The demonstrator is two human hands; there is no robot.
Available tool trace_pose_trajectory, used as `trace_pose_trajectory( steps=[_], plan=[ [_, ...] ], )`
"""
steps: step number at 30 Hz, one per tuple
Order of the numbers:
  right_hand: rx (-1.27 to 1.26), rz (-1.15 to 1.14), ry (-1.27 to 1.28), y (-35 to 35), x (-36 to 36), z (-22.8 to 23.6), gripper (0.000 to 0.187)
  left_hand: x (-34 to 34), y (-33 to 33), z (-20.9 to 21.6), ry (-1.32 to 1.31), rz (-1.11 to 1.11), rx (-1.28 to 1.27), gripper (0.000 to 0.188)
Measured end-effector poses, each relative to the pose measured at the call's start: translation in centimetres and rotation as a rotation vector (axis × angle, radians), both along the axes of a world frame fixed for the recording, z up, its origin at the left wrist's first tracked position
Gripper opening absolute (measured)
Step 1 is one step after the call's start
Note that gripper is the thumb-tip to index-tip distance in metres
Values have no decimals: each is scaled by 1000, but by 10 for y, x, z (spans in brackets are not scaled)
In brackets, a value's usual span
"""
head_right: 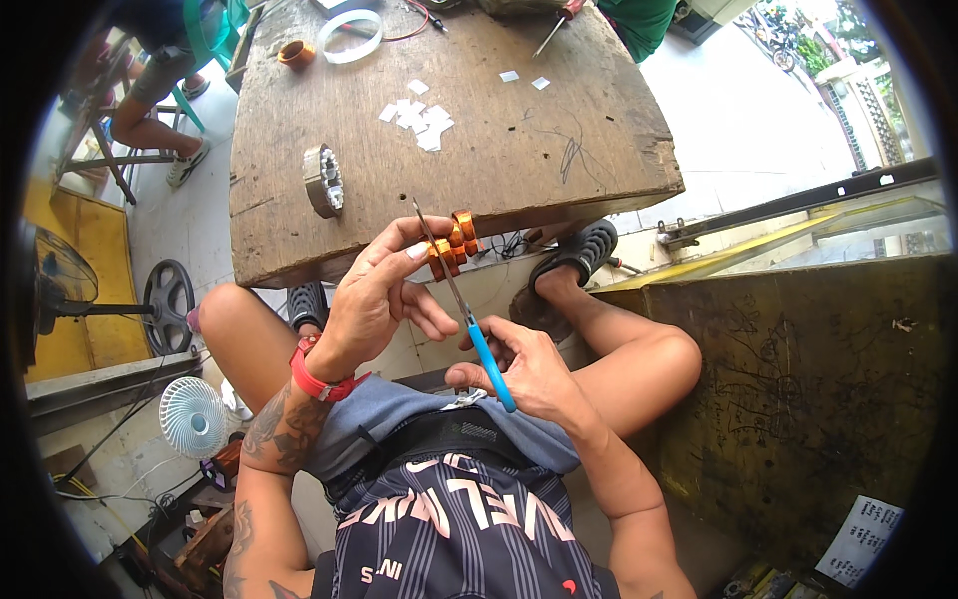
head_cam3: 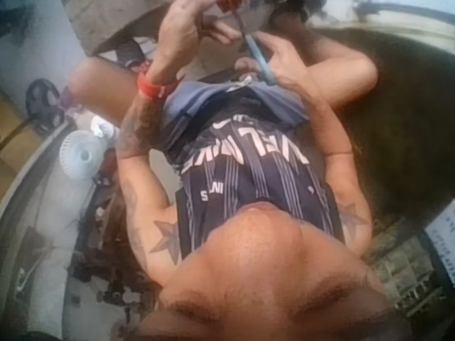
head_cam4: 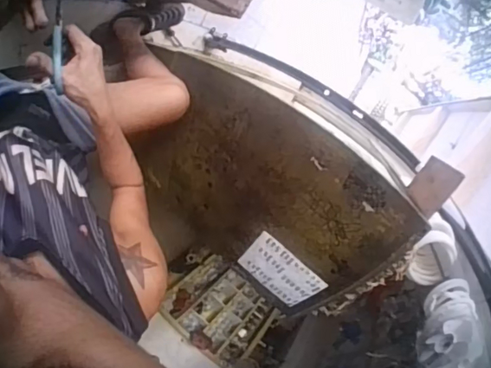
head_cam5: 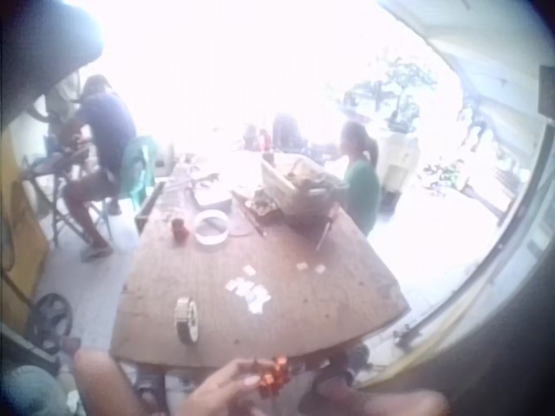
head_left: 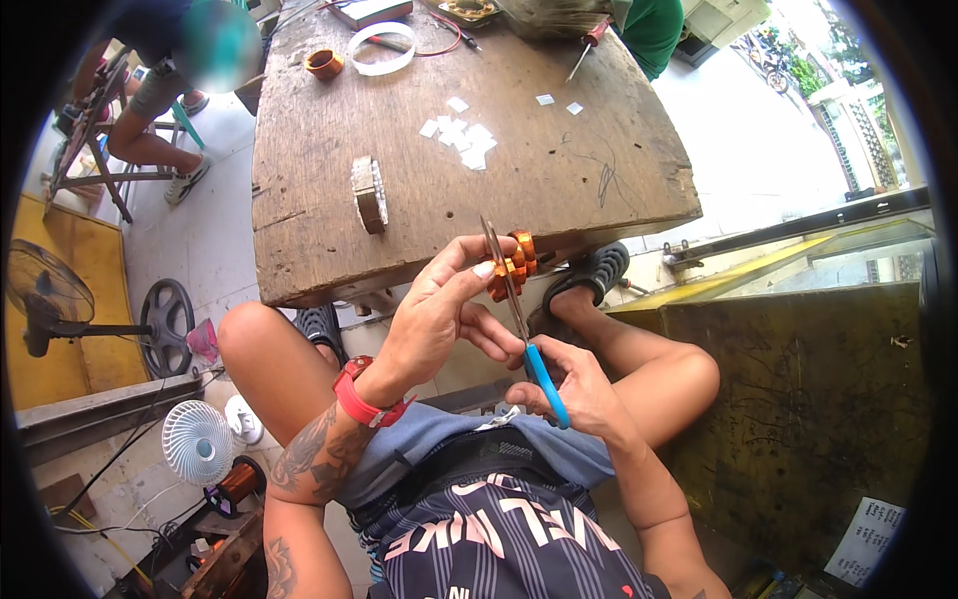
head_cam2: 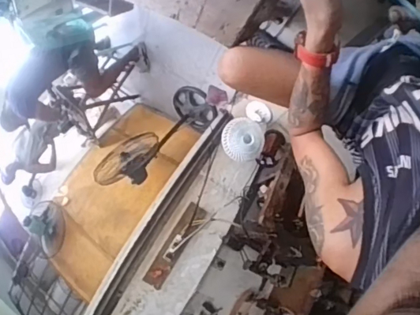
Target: The person cuts orange rubber rings with scissors and places them onto a cylindrical electrical component. They then apply small white adhesive squares to the component, repeating the process with additional rings and squares.
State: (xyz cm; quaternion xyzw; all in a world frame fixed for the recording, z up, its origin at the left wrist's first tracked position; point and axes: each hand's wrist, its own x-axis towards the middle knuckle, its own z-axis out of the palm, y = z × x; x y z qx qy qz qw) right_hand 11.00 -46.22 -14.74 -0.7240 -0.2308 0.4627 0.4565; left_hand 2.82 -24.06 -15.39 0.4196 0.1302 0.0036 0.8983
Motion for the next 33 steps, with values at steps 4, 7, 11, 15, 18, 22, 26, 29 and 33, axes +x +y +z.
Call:
trace_pose_trajectory(
  steps=[4,7,11,15,18,22,26,29,33],
  plan=[
    [-2,-33,59,1,-2,1,49,0,1,0,1,12,0,48],
    [-1,-50,82,3,-2,1,46,0,1,-1,3,12,-12,49],
    [-9,-108,164,3,-4,-5,46,0,2,-5,36,19,-59,49],
    [22,-95,-70,-6,5,-4,46,0,5,-6,1,40,-166,51],
    [215,-282,-161,-20,48,13,54,-2,9,-4,-5,37,-194,53],
    [-85,-368,-723,-40,150,44,60,-5,8,-2,-20,31,-225,55],
    [-404,-280,-1099,-32,220,35,52,-7,8,-3,-68,2,-238,55],
    [-588,-230,-1193,-10,254,20,41,-9,9,-2,-79,-16,-222,57],
    [-347,-332,-1519,16,224,18,27,-10,9,0,-82,-2,-217,66]
  ],
)
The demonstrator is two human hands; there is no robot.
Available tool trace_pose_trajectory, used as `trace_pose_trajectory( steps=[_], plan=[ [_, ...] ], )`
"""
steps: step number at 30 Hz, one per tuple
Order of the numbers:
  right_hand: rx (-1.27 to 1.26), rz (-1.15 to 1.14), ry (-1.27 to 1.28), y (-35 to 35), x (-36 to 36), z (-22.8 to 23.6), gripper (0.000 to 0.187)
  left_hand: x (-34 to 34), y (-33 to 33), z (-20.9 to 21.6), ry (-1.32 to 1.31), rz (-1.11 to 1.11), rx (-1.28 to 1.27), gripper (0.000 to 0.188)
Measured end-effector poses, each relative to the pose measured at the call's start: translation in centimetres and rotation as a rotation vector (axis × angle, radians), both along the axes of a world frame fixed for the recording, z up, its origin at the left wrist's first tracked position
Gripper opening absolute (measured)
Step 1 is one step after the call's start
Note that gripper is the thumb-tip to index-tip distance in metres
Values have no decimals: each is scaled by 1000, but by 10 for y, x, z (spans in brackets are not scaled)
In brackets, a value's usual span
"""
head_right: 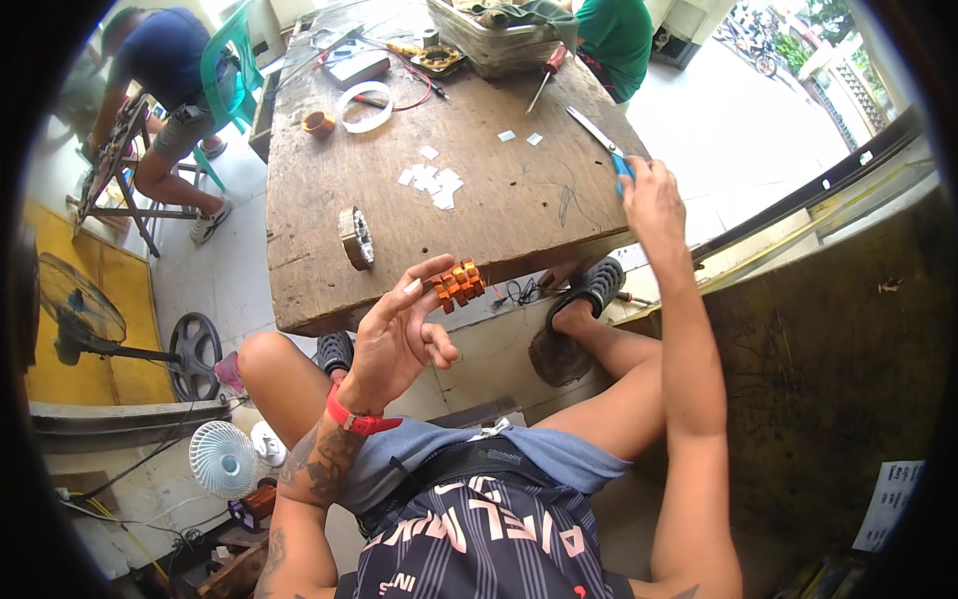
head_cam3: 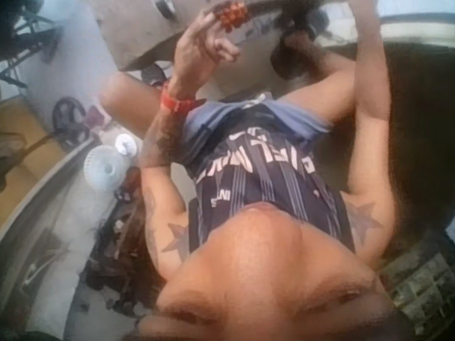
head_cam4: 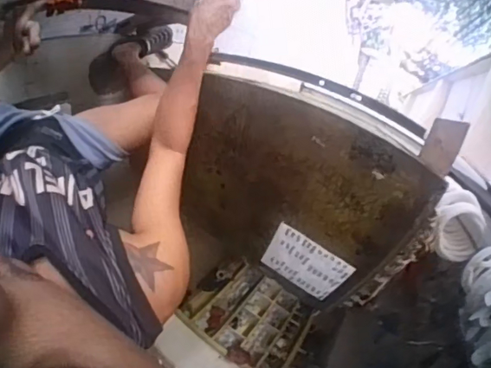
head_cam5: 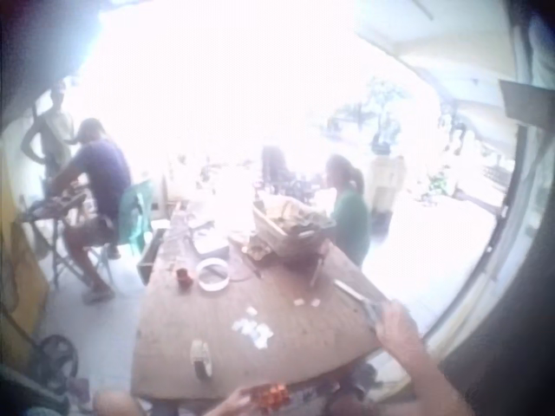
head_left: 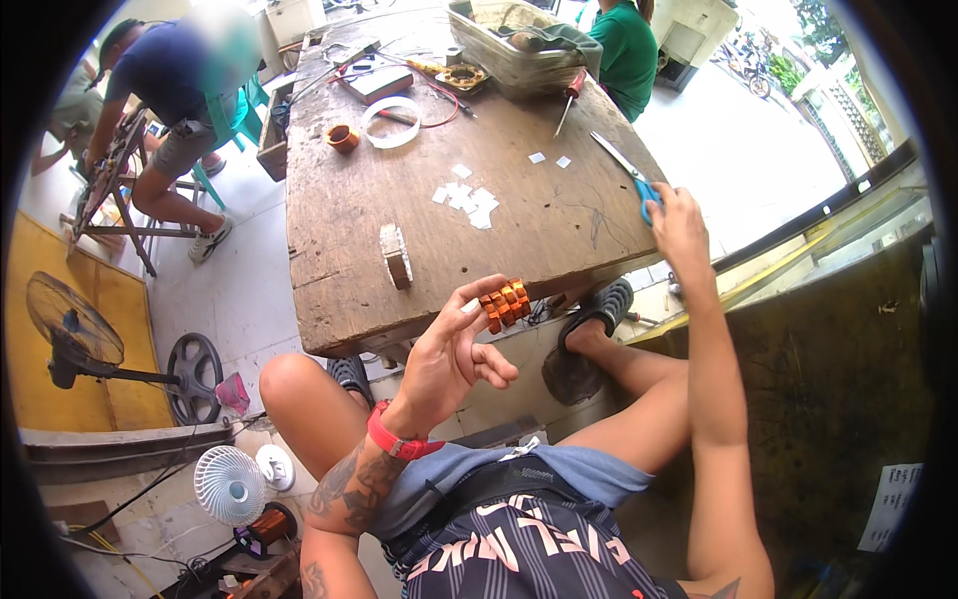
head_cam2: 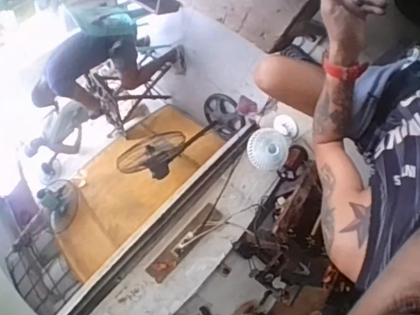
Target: The person cuts orange rubber rings with scissors and places them onto a cylindrical electrical component. They then apply small white adhesive squares to the component, repeating the process with additional rings and squares.
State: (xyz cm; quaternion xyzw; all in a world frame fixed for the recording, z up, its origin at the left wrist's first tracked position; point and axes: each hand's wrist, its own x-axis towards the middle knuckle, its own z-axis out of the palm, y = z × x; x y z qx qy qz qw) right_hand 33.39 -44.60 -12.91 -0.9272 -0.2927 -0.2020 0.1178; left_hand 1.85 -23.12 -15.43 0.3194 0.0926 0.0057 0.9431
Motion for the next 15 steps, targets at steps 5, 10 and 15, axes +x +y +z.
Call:
trace_pose_trajectory(
  steps=[5,10,15],
  plan=[
    [449,494,682,32,-144,0,24,4,-1,-1,-82,26,-7,64],
    [610,361,765,64,-185,-12,32,5,-3,1,-75,73,167,68],
    [622,393,903,62,-181,-22,41,3,-7,13,-42,123,555,65]
  ],
)
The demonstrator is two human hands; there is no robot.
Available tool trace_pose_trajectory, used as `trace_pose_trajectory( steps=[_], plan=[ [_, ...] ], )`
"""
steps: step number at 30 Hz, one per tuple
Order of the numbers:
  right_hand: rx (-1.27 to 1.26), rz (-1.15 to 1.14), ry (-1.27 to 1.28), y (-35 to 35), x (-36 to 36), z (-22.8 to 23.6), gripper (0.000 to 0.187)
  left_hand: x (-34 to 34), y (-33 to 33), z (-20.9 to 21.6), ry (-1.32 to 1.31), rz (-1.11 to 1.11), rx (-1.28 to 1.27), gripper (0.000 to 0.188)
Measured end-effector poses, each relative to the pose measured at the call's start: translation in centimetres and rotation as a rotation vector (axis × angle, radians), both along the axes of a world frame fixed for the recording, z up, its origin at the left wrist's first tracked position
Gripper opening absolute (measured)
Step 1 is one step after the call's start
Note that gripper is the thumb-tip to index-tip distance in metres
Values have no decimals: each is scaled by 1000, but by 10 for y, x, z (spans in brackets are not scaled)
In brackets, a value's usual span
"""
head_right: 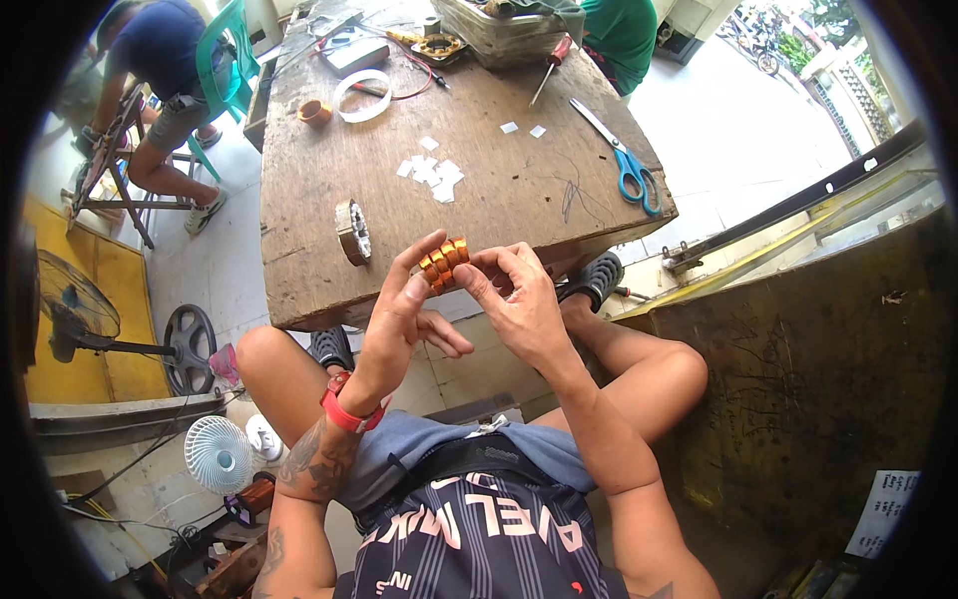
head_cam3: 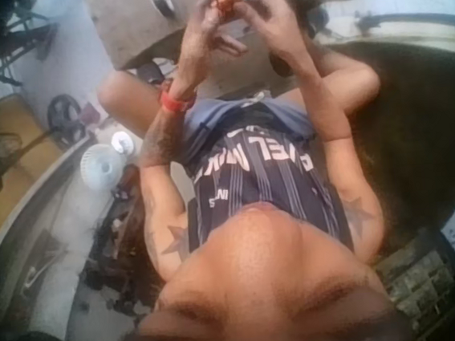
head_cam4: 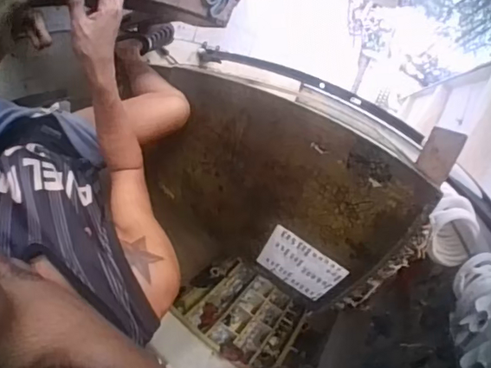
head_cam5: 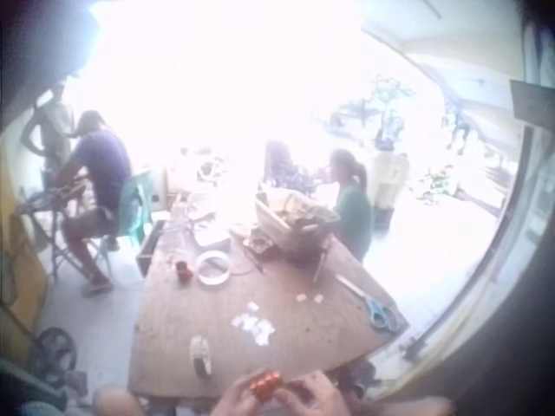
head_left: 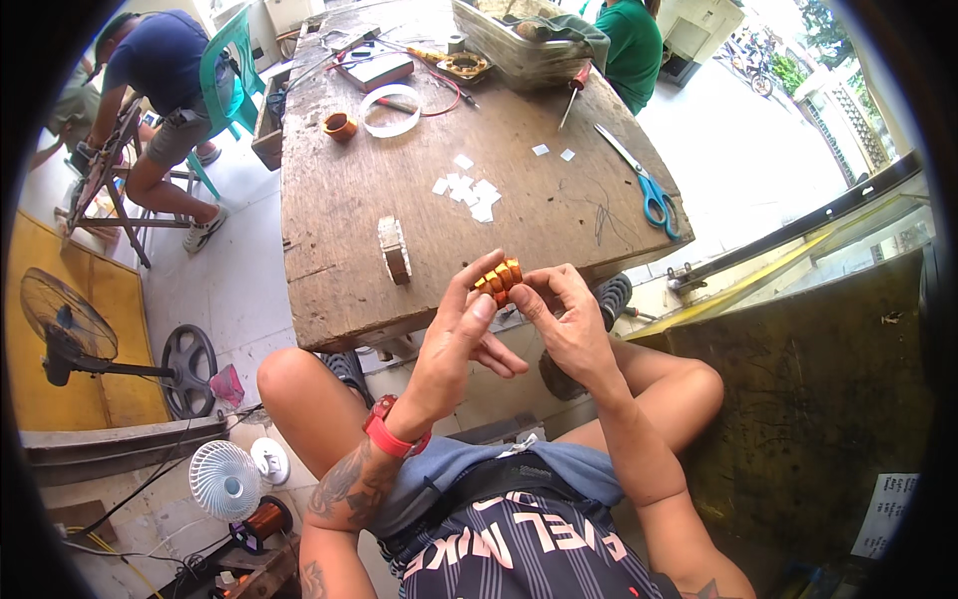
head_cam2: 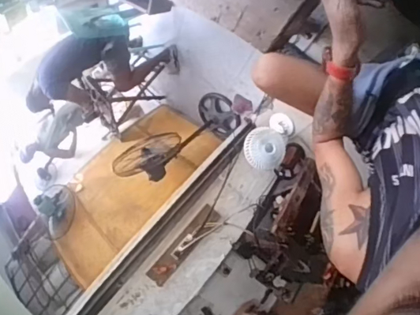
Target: The person cuts orange rubber rings with scissors and places them onto a cylindrical electrical component. They then apply small white adhesive squares to the component, repeating the process with additional rings and squares.
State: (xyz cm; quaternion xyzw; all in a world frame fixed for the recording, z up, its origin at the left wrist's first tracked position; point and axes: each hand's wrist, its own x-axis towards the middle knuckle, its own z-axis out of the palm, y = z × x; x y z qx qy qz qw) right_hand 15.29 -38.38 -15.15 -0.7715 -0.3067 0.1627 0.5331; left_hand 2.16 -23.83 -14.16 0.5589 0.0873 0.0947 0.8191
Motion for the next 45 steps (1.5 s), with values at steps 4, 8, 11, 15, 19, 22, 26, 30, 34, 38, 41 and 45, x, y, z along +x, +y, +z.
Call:
trace_pose_trajectory(
  steps=[4,8,11,15,19,22,26,30,34,38,41,45],
  plan=[
    [91,39,34,0,3,-9,46,13,-10,11,-42,180,931,68],
    [344,110,562,3,6,-15,51,25,-25,19,54,223,1209,76],
    [357,194,726,8,8,-18,54,35,-29,20,65,276,1289,78],
    [446,147,656,18,3,-24,55,47,-35,19,88,365,1347,82],
    [606,21,722,29,-4,-29,50,55,-40,20,159,360,1269,86],
    [628,-77,759,29,2,-26,41,52,-41,16,50,440,1154,83],
    [625,-164,533,17,36,-12,30,57,-29,-8,6,627,1266,80],
    [530,-283,311,-17,85,8,25,130,23,-44,373,716,1414,79],
    [563,-353,294,-50,112,15,26,190,43,-63,583,560,1431,80],
    [559,-377,302,-59,122,14,28,239,9,-65,629,401,1406,78],
    [541,-380,305,-60,124,16,29,274,-11,-64,526,376,1337,78],
    [536,-369,294,-66,125,23,29,275,-9,-53,184,538,1170,76]
  ],
)
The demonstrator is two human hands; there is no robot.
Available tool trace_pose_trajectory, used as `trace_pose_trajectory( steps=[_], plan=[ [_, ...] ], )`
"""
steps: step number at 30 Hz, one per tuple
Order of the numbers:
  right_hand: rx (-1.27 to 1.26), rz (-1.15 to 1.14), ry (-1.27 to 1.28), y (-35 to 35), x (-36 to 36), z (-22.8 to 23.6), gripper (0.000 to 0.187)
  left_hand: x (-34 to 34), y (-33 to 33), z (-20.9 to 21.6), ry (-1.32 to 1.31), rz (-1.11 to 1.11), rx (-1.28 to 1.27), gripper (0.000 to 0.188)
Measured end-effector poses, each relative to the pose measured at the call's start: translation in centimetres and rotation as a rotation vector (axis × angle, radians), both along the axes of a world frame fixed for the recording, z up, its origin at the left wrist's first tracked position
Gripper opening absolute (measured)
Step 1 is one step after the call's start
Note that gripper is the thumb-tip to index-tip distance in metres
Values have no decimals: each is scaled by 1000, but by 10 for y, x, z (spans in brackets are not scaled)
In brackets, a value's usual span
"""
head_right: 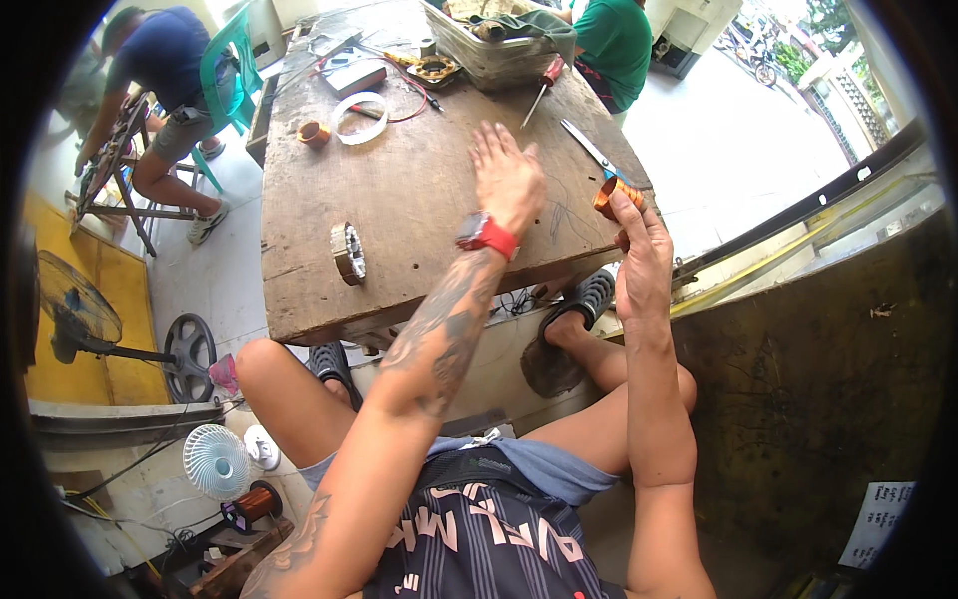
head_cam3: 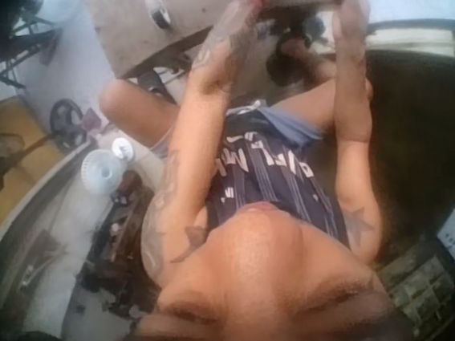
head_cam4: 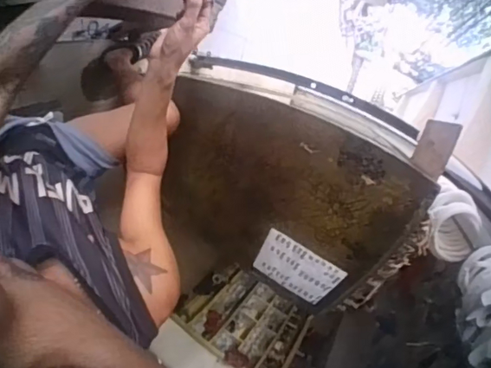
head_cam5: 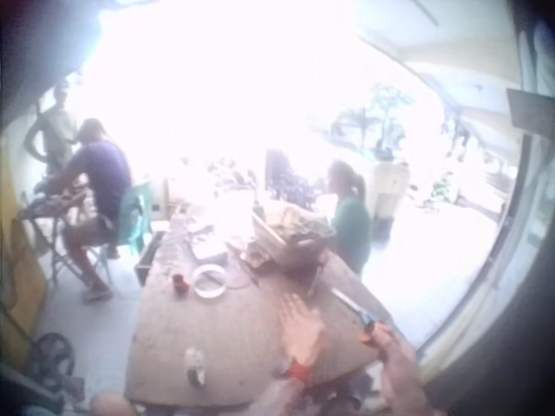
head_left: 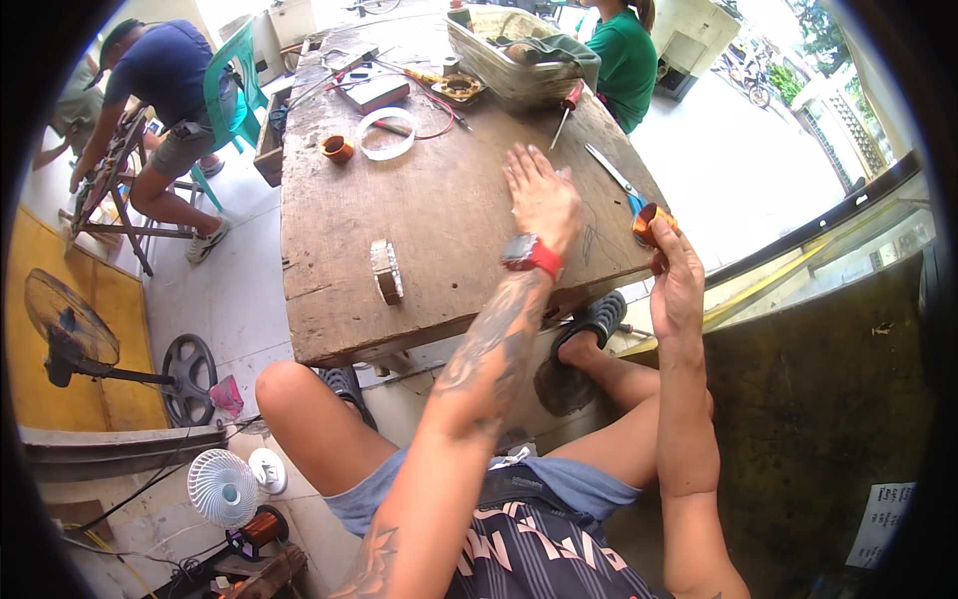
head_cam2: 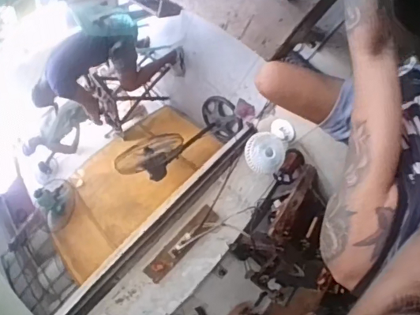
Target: The person cuts orange rubber rings with scissors and places them onto a cylindrical electrical component. They then apply small white adhesive squares to the component, repeating the process with additional rings and squares.
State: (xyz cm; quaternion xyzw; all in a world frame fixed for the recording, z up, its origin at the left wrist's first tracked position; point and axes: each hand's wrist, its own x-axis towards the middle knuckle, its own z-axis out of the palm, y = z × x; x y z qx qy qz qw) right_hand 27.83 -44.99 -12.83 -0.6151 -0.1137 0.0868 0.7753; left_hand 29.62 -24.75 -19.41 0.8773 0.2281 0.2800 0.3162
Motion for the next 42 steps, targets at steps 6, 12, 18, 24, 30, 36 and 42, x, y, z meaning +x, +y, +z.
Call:
trace_pose_trajectory(
  steps=[6,12,18,24,30,36,42],
  plan=[
    [7,0,-6,0,11,2,31,-118,6,11,138,-76,267,54],
    [63,-12,-13,7,14,-7,30,-119,-4,8,148,-105,429,51],
    [87,10,1,-1,16,-16,27,-108,1,0,226,-23,391,54],
    [59,27,-7,-5,14,-19,27,-98,5,2,192,-27,404,53],
    [56,48,-4,0,13,-18,29,-116,-13,2,142,-107,403,52],
    [61,48,-3,0,14,-20,28,-115,-20,-8,87,-120,483,54],
    [45,57,-4,0,16,-22,27,-119,-41,3,143,-321,454,52]
  ],
)
